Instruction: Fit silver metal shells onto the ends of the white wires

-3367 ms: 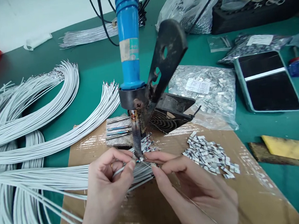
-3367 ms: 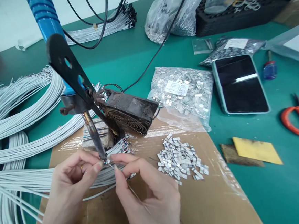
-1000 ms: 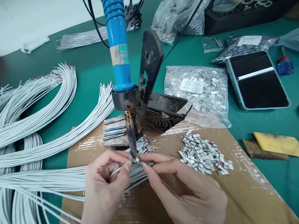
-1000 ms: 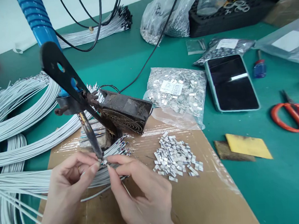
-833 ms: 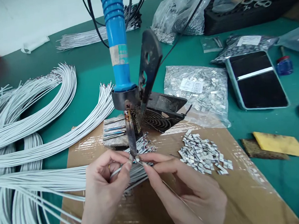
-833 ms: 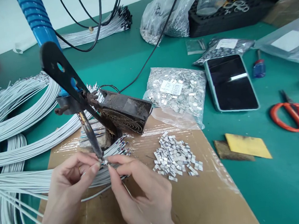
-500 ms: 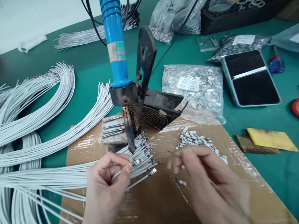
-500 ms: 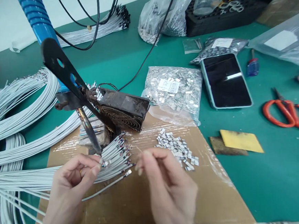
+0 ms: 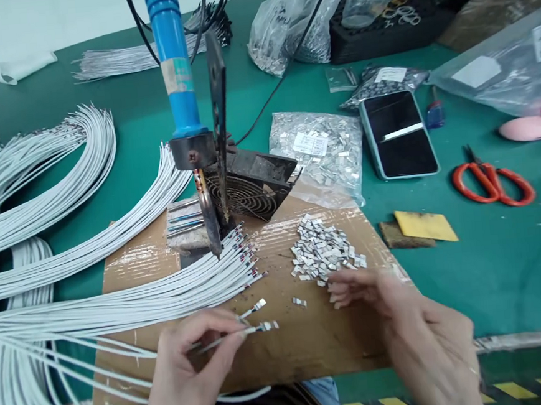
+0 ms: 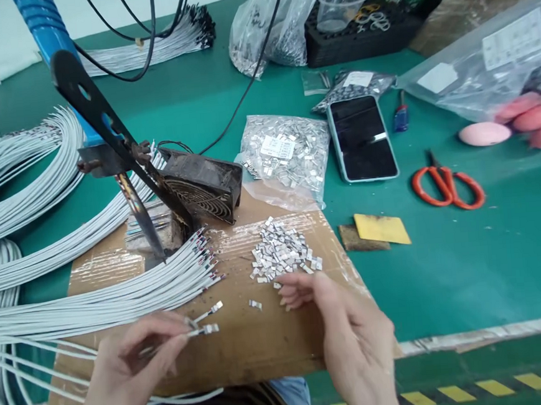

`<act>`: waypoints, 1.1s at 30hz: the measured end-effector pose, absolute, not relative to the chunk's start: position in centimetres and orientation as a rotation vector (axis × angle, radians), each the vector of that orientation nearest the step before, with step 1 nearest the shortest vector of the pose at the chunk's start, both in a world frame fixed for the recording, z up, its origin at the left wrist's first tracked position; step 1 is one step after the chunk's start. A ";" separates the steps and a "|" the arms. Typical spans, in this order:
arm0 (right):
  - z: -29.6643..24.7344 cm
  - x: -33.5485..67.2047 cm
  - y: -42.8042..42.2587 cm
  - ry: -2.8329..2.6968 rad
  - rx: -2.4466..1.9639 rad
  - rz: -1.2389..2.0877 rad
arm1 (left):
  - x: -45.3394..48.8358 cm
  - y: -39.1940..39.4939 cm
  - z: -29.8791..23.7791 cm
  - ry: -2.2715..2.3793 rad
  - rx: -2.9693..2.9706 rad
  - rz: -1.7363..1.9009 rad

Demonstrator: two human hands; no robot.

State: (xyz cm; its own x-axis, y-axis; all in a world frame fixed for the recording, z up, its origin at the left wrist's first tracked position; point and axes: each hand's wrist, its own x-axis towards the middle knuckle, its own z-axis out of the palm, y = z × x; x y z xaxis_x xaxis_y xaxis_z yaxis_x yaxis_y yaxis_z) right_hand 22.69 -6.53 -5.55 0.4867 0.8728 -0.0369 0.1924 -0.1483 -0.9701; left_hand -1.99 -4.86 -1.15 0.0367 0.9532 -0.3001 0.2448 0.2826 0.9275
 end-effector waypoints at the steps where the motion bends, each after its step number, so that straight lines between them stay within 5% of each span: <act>1: -5.4 22.6 -6.7 -1.011 -1.675 0.765 | -2.6 -5.4 -1.4 1.434 1.272 0.813; 15: -5.4 21.8 -6.6 -1.611 -1.568 0.686 | -8.2 -11.2 -3.3 1.982 1.442 0.704; 33: -6.2 21.4 -6.6 -1.718 -1.542 0.606 | -5.8 -5.6 -4.4 1.319 2.519 0.741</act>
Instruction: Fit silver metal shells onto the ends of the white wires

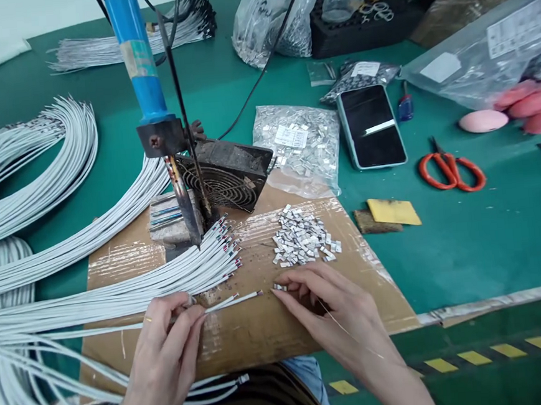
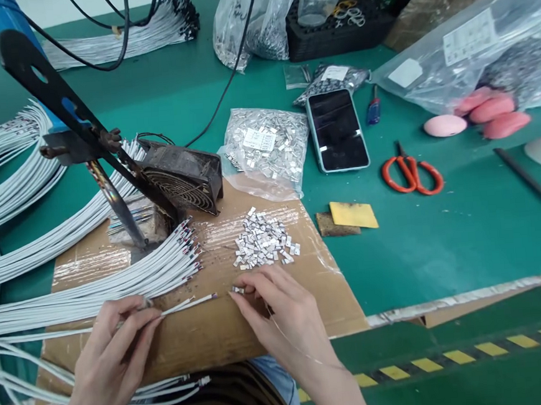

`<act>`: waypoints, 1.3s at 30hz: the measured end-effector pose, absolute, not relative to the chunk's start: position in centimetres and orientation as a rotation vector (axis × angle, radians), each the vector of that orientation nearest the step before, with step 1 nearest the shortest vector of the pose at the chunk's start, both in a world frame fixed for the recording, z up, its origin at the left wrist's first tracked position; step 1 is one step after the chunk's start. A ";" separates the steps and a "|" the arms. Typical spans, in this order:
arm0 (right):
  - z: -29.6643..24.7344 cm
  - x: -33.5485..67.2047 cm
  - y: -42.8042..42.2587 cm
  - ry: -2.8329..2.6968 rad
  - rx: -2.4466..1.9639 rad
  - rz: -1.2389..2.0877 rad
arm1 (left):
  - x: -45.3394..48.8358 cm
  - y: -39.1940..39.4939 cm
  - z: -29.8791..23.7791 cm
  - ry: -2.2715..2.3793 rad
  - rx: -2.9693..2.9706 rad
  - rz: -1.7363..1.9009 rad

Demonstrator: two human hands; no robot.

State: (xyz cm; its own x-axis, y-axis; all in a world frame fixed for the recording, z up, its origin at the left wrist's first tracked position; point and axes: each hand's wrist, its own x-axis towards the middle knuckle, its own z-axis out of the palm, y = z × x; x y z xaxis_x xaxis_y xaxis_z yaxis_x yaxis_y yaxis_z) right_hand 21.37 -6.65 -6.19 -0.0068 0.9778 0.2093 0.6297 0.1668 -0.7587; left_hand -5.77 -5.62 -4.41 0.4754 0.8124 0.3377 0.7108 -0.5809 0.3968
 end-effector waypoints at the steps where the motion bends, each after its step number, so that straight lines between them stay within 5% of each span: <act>1: -6.2 21.3 -6.6 -1.728 -1.542 0.601 | -5.7 -5.7 -4.0 1.290 2.508 0.771; 17: -4.6 18.0 -7.5 -1.103 -1.569 0.890 | -2.0 -4.2 0.8 1.404 0.965 0.575; 30: -5.9 19.9 -5.8 -1.247 -1.577 0.711 | -2.2 -4.6 -0.1 1.366 0.955 0.669; 39: -4.3 16.8 -6.2 -1.340 -1.438 1.026 | -2.5 -4.2 -0.5 1.321 0.859 0.680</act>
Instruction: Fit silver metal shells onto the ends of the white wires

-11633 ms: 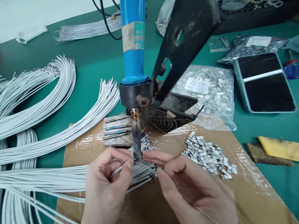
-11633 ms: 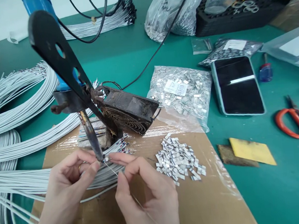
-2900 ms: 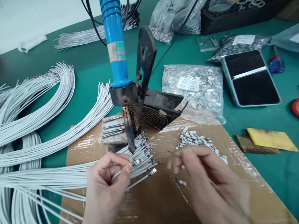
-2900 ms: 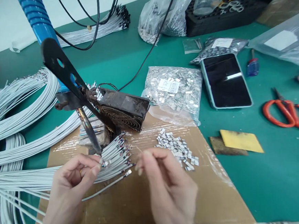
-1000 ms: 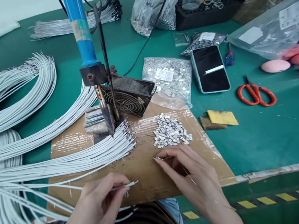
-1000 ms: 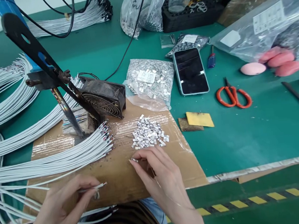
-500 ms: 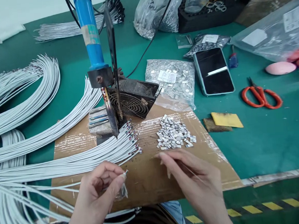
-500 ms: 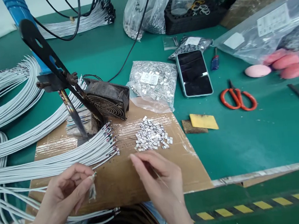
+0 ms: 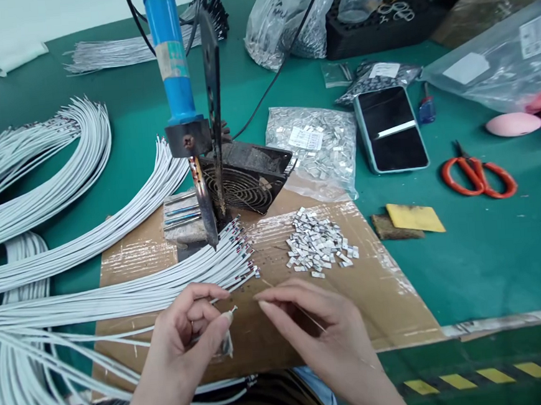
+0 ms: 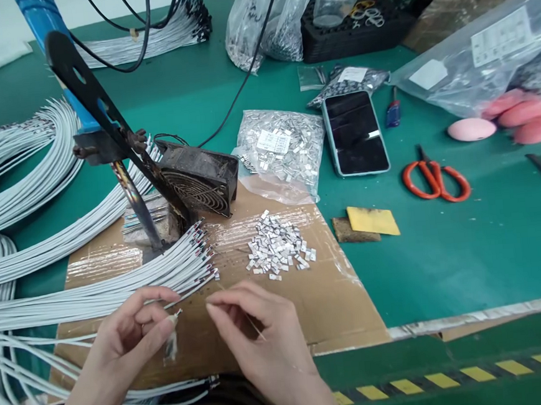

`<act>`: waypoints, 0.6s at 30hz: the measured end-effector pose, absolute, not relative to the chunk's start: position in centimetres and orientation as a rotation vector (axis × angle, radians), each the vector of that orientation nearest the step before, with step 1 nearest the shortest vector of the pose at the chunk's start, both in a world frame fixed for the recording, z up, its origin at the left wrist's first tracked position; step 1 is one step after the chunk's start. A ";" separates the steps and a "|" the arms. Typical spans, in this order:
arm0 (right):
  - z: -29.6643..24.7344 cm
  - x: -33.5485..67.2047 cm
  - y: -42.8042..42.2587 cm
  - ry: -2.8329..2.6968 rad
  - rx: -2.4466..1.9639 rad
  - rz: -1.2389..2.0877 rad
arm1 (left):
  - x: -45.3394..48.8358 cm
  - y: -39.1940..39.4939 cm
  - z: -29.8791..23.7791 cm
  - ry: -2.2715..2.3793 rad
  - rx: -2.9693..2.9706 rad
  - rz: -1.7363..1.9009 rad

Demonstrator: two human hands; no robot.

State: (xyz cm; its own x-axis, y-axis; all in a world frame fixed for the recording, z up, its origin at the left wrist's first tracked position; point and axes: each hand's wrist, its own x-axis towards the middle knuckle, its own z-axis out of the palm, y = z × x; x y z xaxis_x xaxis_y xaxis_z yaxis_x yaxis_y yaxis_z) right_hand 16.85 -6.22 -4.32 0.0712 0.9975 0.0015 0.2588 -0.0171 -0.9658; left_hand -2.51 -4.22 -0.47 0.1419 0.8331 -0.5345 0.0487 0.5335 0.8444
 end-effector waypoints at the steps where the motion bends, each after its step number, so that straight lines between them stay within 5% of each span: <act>1: -4.1 16.5 -6.4 -1.294 -1.395 1.121 | -2.5 -4.2 -0.4 1.323 0.837 0.690; 18: -4.5 13.7 -6.3 -0.896 -1.150 1.455 | -1.9 -4.3 0.5 1.393 0.856 0.692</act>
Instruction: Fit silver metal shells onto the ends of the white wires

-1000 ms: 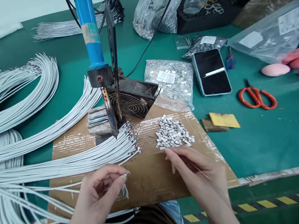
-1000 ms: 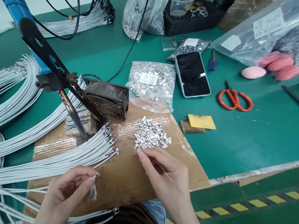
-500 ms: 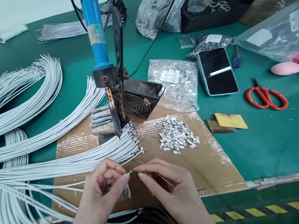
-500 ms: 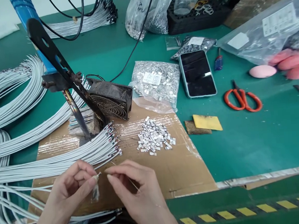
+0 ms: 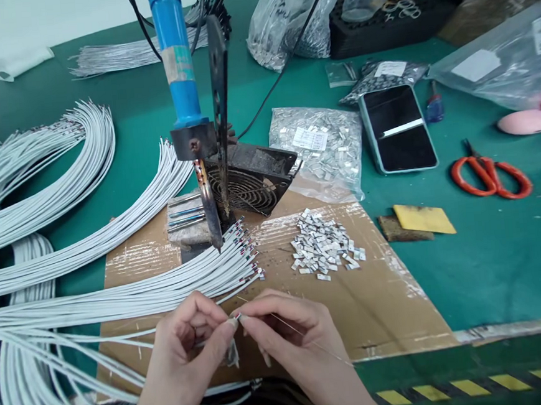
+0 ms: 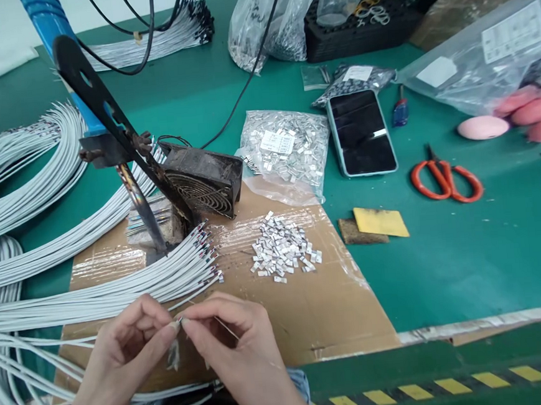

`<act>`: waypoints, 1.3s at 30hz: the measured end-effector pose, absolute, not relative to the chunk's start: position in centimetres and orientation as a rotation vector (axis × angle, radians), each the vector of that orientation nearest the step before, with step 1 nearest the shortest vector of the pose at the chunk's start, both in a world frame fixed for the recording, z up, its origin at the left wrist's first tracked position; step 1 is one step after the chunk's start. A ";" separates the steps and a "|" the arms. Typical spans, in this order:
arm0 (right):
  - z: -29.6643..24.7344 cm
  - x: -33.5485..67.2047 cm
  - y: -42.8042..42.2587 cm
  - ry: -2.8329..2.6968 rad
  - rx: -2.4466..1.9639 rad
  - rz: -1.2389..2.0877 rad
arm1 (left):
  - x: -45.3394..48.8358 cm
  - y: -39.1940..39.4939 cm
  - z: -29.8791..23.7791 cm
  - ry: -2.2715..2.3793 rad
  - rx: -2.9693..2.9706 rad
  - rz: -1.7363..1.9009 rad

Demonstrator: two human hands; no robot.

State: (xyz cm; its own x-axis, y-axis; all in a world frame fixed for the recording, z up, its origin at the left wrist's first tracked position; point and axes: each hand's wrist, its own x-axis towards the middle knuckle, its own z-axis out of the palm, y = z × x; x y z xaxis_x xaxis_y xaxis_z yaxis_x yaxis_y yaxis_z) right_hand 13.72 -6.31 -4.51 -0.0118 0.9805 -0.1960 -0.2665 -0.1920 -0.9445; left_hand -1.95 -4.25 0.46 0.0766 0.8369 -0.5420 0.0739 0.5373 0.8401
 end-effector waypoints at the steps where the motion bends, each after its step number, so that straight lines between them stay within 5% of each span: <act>1: -4.5 13.7 -6.3 -0.877 -1.138 1.471 | -1.9 -4.2 0.5 1.394 0.859 0.693; 21: -3.5 14.3 -5.7 -0.829 -1.145 1.626 | -1.9 -4.4 1.2 1.447 0.845 0.686; 39: -2.6 14.7 -5.8 -1.187 -1.167 1.278 | -1.9 -4.3 1.3 1.426 0.866 0.677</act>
